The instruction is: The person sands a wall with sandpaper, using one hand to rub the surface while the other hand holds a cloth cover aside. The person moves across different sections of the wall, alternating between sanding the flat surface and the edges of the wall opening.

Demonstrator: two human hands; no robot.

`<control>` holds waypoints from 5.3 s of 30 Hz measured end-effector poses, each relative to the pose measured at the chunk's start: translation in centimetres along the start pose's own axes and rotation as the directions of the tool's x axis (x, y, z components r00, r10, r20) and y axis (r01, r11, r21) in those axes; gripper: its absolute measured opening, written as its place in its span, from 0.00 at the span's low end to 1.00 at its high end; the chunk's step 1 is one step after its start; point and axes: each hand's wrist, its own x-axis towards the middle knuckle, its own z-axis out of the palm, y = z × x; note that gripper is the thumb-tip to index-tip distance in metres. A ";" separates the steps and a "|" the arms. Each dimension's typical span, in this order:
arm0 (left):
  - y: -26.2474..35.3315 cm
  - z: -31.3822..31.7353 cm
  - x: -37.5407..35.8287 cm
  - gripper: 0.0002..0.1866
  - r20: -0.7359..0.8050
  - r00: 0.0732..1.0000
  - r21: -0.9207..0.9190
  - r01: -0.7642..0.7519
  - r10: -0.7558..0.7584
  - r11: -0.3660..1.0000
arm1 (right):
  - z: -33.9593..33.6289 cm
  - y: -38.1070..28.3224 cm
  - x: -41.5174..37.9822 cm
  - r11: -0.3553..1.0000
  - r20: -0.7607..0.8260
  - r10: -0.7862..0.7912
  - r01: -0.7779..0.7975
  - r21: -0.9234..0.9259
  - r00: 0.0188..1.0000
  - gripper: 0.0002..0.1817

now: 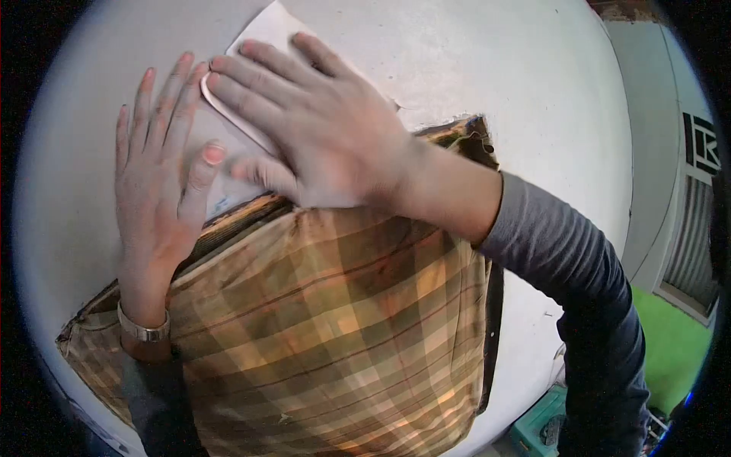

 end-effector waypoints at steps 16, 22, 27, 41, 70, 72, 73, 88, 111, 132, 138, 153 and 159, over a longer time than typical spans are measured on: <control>7.5 1.3 7.5 0.34 -0.032 0.999 0.010 -0.014 0.014 1.000 | -4.3 13.3 -3.6 0.750 -0.204 0.611 -0.642 -0.159 0.765 0.39; 10.5 2.3 9.6 0.36 -0.125 0.992 -0.014 0.005 -0.007 1.000 | -3.2 12.2 -9.0 0.955 -0.178 0.047 -0.096 -0.279 0.983 0.37; 13.9 2.6 11.7 0.36 -0.110 0.994 -0.059 -0.030 0.024 0.998 | -3.6 19.2 -10.7 0.791 -0.458 0.378 -0.537 -0.292 0.805 0.34; 14.8 3.9 13.8 0.34 -0.137 0.986 0.039 -0.089 0.094 0.995 | -3.7 15.2 -13.8 0.960 -0.300 0.156 -0.216 -0.178 0.941 0.33; 21.6 4.1 14.3 0.42 -0.123 0.990 -0.289 0.028 -0.066 0.957 | -7.8 16.8 -13.1 0.841 -0.222 0.519 -0.539 -0.037 0.825 0.35; 22.6 4.4 14.4 0.32 -0.267 0.962 -0.238 -0.003 -0.062 0.971 | -5.6 21.8 -11.2 0.561 -0.484 0.722 -0.828 -0.012 0.495 0.35; 23.2 3.0 14.6 0.32 -0.269 0.961 -0.228 0.002 -0.066 0.974 | -5.6 20.7 -10.6 0.612 -0.478 0.696 -0.790 0.005 0.536 0.35; 20.6 2.9 15.1 0.36 -0.270 0.914 -0.686 0.038 -0.304 0.726 | -7.3 16.9 -7.8 0.989 -0.012 0.043 -0.044 -0.143 0.999 0.34; 12.5 5.1 18.3 0.35 -0.118 0.973 -0.071 0.189 -0.197 0.979 | -7.4 23.8 -4.2 0.738 -0.446 0.528 -0.650 -0.181 0.723 0.34; 13.7 4.1 18.5 0.43 -0.198 0.959 -0.043 0.200 -0.204 0.979 | -8.2 26.5 3.1 0.672 -0.510 0.623 -0.739 -0.038 0.593 0.33; 13.3 4.6 18.9 0.44 -0.112 0.959 -0.037 0.257 -0.259 0.966 | -7.5 23.1 2.4 0.927 -0.261 0.303 -0.346 -0.141 0.917 0.35; 12.6 4.3 18.4 0.46 -0.104 0.955 -0.153 0.261 -0.279 0.953 | -6.8 22.9 1.8 0.823 -0.287 0.316 -0.412 -0.392 0.904 0.30; 12.7 4.4 19.0 0.45 -0.100 0.966 -0.100 0.228 -0.238 0.969 | -9.0 23.8 1.5 0.792 -0.311 0.564 -0.607 -0.058 0.765 0.33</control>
